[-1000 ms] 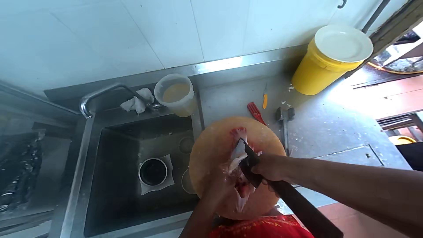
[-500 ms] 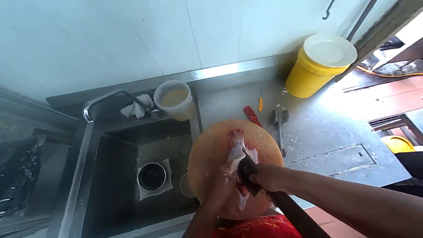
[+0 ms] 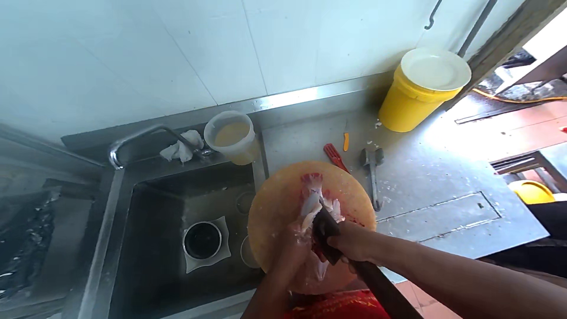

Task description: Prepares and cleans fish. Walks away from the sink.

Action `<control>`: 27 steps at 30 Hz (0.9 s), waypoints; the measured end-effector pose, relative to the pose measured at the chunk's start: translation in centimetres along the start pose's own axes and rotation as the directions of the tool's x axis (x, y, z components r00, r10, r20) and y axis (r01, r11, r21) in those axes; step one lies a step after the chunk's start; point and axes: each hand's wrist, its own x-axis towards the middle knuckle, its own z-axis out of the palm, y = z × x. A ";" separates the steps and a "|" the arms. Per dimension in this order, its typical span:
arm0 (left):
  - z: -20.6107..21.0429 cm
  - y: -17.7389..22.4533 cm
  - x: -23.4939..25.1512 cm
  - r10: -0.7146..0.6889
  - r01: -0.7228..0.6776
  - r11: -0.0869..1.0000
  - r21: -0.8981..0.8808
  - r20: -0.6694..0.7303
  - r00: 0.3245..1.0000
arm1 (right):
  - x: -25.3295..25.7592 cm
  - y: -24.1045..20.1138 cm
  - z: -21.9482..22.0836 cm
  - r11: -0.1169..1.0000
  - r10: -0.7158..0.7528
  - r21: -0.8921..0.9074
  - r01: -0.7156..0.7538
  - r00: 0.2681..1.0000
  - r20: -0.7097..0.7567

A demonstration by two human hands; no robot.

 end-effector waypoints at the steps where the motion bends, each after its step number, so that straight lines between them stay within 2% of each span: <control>1: 0.3 0.0 -0.2 -0.001 0.000 1.000 -0.009 -0.022 1.000 | -0.5 0.5 0.0 1.000 -0.012 -0.006 0.012 1.000 0.016; 4: -0.1 0.2 -0.4 -0.022 0.022 1.000 -0.002 -0.043 0.999 | -1.7 1.0 -0.5 0.999 -0.018 -0.025 0.020 0.997 0.070; 9: 0.0 0.0 0.1 -0.054 0.055 0.998 0.037 -0.037 0.998 | 0.3 0.7 -0.1 0.998 -0.017 -0.058 0.021 0.998 0.067; 13: -0.1 0.1 -0.1 -0.043 0.043 0.999 0.024 -0.036 0.998 | -1.7 1.6 -0.1 0.996 -0.019 -0.082 0.027 0.996 0.090; 17: 0.0 -0.5 0.3 -0.025 0.027 0.999 0.032 -0.050 0.998 | -0.9 0.7 -0.4 0.996 0.028 -0.090 -0.018 0.994 0.110; 22: -0.2 -0.2 0.2 0.002 -0.001 1.000 0.024 -0.061 0.998 | -1.5 1.7 -0.2 0.994 -0.017 -0.103 0.029 0.993 0.115; 27: -0.2 -0.3 0.5 0.020 -0.017 0.997 0.076 -0.043 0.999 | -1.5 0.0 -0.9 0.982 0.054 -0.186 -0.027 0.989 0.140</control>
